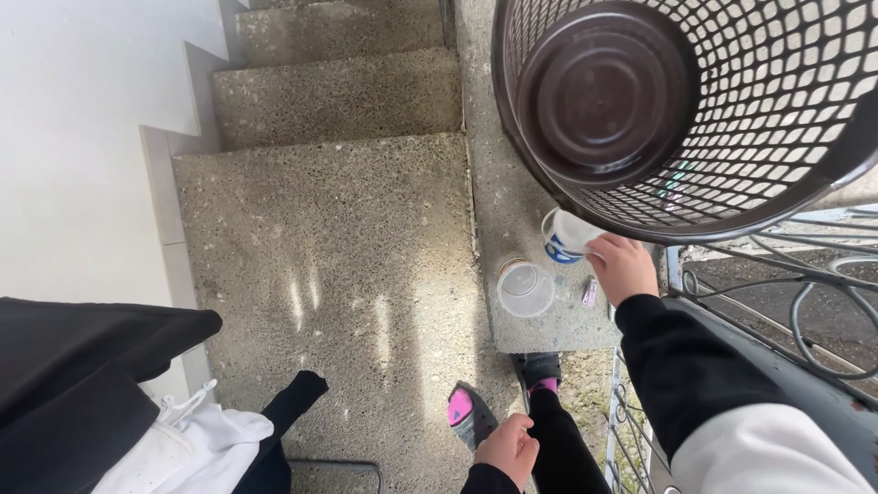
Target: Hanging laundry items on a drying rack using clothespins
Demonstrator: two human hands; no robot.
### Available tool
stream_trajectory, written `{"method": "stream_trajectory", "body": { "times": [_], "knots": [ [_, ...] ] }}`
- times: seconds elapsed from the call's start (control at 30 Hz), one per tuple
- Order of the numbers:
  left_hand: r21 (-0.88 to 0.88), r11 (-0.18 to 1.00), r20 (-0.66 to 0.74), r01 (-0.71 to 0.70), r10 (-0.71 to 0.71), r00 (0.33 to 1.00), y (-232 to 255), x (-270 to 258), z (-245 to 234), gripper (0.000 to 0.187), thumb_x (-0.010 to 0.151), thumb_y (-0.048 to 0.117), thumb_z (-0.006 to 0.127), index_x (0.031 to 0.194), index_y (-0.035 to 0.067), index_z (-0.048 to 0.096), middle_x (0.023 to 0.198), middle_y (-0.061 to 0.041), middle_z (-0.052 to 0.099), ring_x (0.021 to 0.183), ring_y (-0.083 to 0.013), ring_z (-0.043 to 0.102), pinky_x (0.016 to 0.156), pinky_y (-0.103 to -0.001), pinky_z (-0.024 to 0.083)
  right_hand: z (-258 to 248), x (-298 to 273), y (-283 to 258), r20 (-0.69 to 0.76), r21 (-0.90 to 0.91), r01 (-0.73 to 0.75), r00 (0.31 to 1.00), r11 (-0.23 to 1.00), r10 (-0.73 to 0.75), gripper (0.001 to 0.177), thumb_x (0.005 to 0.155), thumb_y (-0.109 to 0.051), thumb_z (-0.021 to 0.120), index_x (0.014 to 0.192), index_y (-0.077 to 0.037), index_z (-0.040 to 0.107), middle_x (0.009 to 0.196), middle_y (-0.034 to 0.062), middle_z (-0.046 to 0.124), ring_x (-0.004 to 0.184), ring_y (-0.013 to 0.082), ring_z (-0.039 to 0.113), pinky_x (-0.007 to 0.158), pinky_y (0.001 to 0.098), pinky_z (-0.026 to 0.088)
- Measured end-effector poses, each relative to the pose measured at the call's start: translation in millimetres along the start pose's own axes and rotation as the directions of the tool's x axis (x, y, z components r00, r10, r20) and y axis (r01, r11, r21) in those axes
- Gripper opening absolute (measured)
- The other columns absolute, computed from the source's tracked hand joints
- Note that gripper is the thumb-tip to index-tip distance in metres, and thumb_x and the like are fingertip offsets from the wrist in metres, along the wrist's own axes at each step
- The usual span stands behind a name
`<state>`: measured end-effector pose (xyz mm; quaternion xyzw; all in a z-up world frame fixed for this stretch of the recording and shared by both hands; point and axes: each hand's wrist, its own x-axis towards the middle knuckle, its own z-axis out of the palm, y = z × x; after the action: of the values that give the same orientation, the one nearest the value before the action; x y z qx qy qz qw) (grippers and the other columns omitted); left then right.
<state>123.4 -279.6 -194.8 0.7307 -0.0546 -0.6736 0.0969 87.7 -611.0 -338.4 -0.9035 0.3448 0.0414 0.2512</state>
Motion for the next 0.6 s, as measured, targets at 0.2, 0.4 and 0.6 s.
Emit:
{"method": "stream_trajectory", "body": {
  "times": [0.2, 0.4, 0.6],
  "knots": [
    [0.015, 1.000, 0.002, -0.010, 0.010, 1.000, -21.8, 21.2, 12.4, 0.029, 0.098, 0.035, 0.054, 0.125, 0.028, 0.060, 0.089, 0.012, 0.066, 0.088, -0.0142, 0.065, 0.085, -0.030, 0.049, -1.4, -33.0, -9.7, -0.042, 0.134, 0.061, 0.998, 0.989, -0.056, 0.043, 0.093, 0.004, 0.054, 0.136, -0.002, 0.057, 0.154, 0.0169, 0.042, 0.120, 0.0321, 0.058, 0.096, 0.0519, 0.058],
    [0.035, 0.999, 0.055, 0.013, -0.015, 0.998, -41.2, 36.0, 15.3, 0.029, 0.098, 0.035, 0.053, 0.126, 0.029, 0.059, 0.095, 0.011, 0.065, 0.089, -0.0155, 0.063, 0.085, -0.031, 0.048, 68.2, -91.2, 54.0, 0.101, 0.131, -0.428, 0.903, 0.894, 0.418, 0.062, 0.085, 0.007, 0.065, 0.145, -0.001, 0.053, 0.154, 0.0227, 0.038, 0.136, 0.0428, 0.046, 0.112, 0.0529, 0.042],
    [0.018, 1.000, 0.047, 0.023, -0.024, 0.999, -87.9, 63.1, 32.2, 0.029, 0.096, 0.034, 0.053, 0.124, 0.030, 0.059, 0.102, 0.012, 0.067, 0.092, -0.0157, 0.064, 0.085, -0.033, 0.049, 145.3, -92.4, 92.3, 0.088, 0.017, -0.553, 0.831, 0.833, 0.549, 0.049, 0.080, 0.011, 0.048, 0.123, -0.005, 0.064, 0.134, 0.0274, 0.045, 0.113, 0.0519, 0.045, 0.102, 0.0559, 0.042]
  ]
}}
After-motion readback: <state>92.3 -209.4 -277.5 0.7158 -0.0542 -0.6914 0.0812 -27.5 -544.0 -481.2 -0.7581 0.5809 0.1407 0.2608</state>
